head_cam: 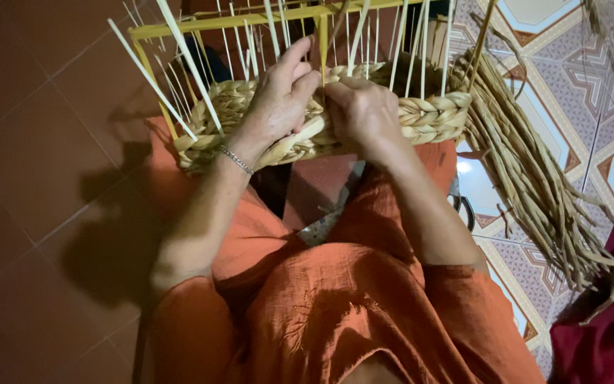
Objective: The person weaves a basket by hand, interlacing dried palm strips through a yellow metal frame. They repeatedly pull and tighten the strips to form a braided pattern around the basket's rim.
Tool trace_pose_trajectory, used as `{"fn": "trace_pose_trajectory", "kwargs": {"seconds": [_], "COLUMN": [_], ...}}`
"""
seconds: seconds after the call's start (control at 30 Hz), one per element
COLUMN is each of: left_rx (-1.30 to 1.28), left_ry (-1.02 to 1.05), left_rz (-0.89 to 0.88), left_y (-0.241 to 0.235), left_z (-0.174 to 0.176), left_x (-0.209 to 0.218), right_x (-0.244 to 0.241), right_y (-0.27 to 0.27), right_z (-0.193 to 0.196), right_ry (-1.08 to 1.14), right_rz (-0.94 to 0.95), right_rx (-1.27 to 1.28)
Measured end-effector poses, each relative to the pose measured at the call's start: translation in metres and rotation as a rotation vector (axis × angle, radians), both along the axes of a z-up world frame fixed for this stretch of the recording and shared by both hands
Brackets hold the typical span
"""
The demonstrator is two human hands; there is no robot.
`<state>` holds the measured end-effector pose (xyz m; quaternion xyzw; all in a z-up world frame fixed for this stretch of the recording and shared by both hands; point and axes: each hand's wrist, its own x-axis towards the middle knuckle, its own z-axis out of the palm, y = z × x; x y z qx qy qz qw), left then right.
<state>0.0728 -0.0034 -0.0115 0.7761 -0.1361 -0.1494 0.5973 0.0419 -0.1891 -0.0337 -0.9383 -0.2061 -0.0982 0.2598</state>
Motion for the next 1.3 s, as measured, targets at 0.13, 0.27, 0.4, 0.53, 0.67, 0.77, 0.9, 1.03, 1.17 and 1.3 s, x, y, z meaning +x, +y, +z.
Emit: {"fn": "trace_pose_trajectory", "kwargs": {"seconds": [0.13,0.27,0.4,0.53,0.67,0.77,0.9,1.03,1.17,1.3], "left_rx": [0.079,0.404,0.337,-0.266,-0.395,-0.015,0.126,0.182,0.054,-0.265], "left_ry": [-0.288,-0.645,-0.597,-0.169,-0.393,-0.140,-0.261,-0.325,-0.200,0.063], "left_rz": [0.078,0.135,0.109,0.066,-0.185,-0.078,0.000,0.026,0.094,0.097], "left_y": [-0.004,-0.004,0.008,0.032,0.035,0.023,0.022,0.040,0.057,0.062], "left_z": [-0.018,-0.044,-0.045,-0.026,-0.016,-0.019,-0.021,-0.027,-0.030,-0.027], "left_x": [-0.003,-0.016,-0.037,-0.046,-0.035,-0.028,-0.033,-0.058,-0.069,-0.080], "right_x": [0.001,0.003,-0.002,0.002,0.009,0.002,0.003,0.006,0.012,0.013], "right_y": [-0.017,-0.014,-0.002,0.002,-0.004,-0.007,0.000,0.002,-0.001,0.000], "right_z": [0.010,0.017,0.012,0.005,0.005,0.006,0.006,-0.006,-0.013,-0.016], "right_ry": [0.198,0.220,0.048,0.018,0.111,0.078,0.115,-0.144,-0.163,-0.096], "right_rz": [0.062,-0.055,-0.082,-0.092,-0.031,-0.021,-0.028,-0.018,0.009,0.059], "right_rx": [0.199,0.285,0.344,0.426,0.445,0.423,0.469,0.300,0.286,0.350]}}
